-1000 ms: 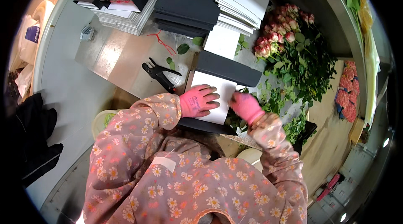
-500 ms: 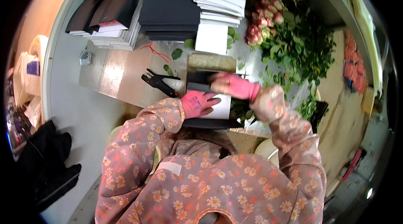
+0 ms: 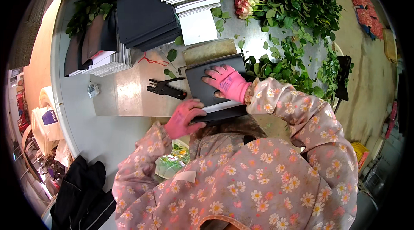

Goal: The person wraps individual rose stems with black and white paper, securing each with a stapler. The wrapped units are placed into a cardboard box. The person also trims rose stems with shears and discards leaves into a bucket.

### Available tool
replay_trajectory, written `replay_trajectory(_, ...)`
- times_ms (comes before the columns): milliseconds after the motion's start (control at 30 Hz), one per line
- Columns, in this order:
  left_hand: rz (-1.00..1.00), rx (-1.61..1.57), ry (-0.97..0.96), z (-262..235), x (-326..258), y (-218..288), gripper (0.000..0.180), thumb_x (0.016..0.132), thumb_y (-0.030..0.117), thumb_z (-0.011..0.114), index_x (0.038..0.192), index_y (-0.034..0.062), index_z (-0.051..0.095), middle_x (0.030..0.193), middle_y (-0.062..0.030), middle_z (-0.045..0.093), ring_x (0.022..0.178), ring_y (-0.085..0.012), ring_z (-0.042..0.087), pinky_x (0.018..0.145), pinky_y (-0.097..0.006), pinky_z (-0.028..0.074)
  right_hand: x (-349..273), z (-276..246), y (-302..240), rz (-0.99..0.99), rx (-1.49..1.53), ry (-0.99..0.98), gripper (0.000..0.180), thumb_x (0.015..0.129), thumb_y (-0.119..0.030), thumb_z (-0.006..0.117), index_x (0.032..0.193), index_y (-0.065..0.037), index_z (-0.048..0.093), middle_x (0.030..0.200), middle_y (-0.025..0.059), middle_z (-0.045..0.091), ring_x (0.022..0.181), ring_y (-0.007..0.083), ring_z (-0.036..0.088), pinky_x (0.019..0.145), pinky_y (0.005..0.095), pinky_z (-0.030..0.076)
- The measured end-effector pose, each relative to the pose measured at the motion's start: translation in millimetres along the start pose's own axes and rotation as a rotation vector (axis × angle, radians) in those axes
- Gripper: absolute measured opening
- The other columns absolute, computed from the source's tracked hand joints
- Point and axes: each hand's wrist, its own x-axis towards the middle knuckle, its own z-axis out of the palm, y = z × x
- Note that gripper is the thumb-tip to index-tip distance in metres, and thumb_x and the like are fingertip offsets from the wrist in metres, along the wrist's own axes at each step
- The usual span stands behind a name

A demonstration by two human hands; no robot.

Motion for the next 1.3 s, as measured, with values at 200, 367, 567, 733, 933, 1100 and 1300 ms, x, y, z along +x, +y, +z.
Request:
replay_trajectory(200, 0.003, -0.04, -0.083, -5, 13, -14, 0.028, 0.073, 0.023, 0.075, 0.088, 0.0072, 0.058, 0.117, -0.0149, 0.054, 0.119, -0.0384, 0.046, 0.101, -0.049, 0.036, 17, -10, 4, 0.184, 0.058, -0.219, 0.056, 0.068, -0.041, 0.078, 0.11, -0.01, 0.059, 0.105, 0.0129, 0.06, 0.096, 0.0308, 0.062, 0.077, 0.0415, 0.052)
replay_trajectory(367, -0.037, 0.041, -0.029, -20, 36, -14, 0.019, 0.074, 0.015, 0.072, 0.082, 0.0051, 0.059, 0.109, -0.0128, 0.059, 0.113, -0.0375, 0.052, 0.094, -0.047, 0.041, 27, -18, 2, 0.212, 0.103, -0.281, 0.057, 0.065, -0.039, 0.08, 0.11, -0.01, 0.06, 0.108, 0.0127, 0.06, 0.101, 0.0313, 0.062, 0.079, 0.0424, 0.053)
replay_trajectory(567, -0.086, 0.273, 0.559, 36, 46, -51, 0.021, 0.069, 0.015, 0.075, 0.078, 0.0067, 0.058, 0.107, -0.0143, 0.06, 0.109, -0.039, 0.054, 0.09, -0.047, 0.044, 38, 8, 36, 0.154, 0.339, -0.388, 0.058, 0.066, -0.044, 0.077, 0.108, -0.008, 0.06, 0.11, 0.0144, 0.06, 0.101, 0.033, 0.061, 0.08, 0.0441, 0.051)
replay_trajectory(733, -0.345, 0.342, 0.95, 86, 45, -47, 0.025, 0.069, 0.013, 0.074, 0.087, 0.0071, 0.058, 0.113, -0.0182, 0.056, 0.108, -0.0403, 0.052, 0.093, -0.049, 0.042, 36, 1, 49, -0.022, 0.471, -0.407, 0.043, 0.068, -0.034, 0.073, 0.096, -0.007, 0.056, 0.097, 0.0181, 0.056, 0.098, 0.0368, 0.057, 0.079, 0.0449, 0.046)
replay_trajectory(933, 0.185, 0.111, -0.069, 30, 68, -23, 0.036, 0.081, 0.023, 0.067, 0.112, 0.0063, 0.059, 0.123, -0.0155, 0.054, 0.115, -0.0329, 0.05, 0.103, -0.044, 0.037, 29, 13, 45, 0.01, 0.365, -0.323, 0.045, 0.069, -0.026, 0.073, 0.105, -0.007, 0.055, 0.104, 0.019, 0.056, 0.103, 0.0368, 0.057, 0.085, 0.0452, 0.047)
replay_trajectory(1100, 0.336, 0.368, -0.329, 18, 85, -48, 0.05, 0.082, 0.035, 0.061, 0.126, 0.0127, 0.053, 0.134, -0.009, 0.05, 0.125, -0.0295, 0.045, 0.108, -0.041, 0.034, 16, -26, -40, 0.204, -0.102, -0.187, 0.026, 0.074, -0.014, 0.061, 0.098, -0.006, 0.057, 0.099, 0.0159, 0.057, 0.094, 0.0334, 0.06, 0.075, 0.0426, 0.049)
replay_trajectory(1300, 0.526, 0.373, -0.305, 24, 97, -62, 0.061, 0.08, 0.044, 0.061, 0.133, 0.0174, 0.049, 0.141, -0.0084, 0.044, 0.129, -0.0284, 0.041, 0.11, -0.045, 0.03, 37, 71, -201, -0.188, 0.376, 0.101, 0.022, 0.077, -0.017, 0.057, 0.096, -0.01, 0.065, 0.09, 0.0085, 0.064, 0.082, 0.0223, 0.063, 0.072, 0.0353, 0.05)
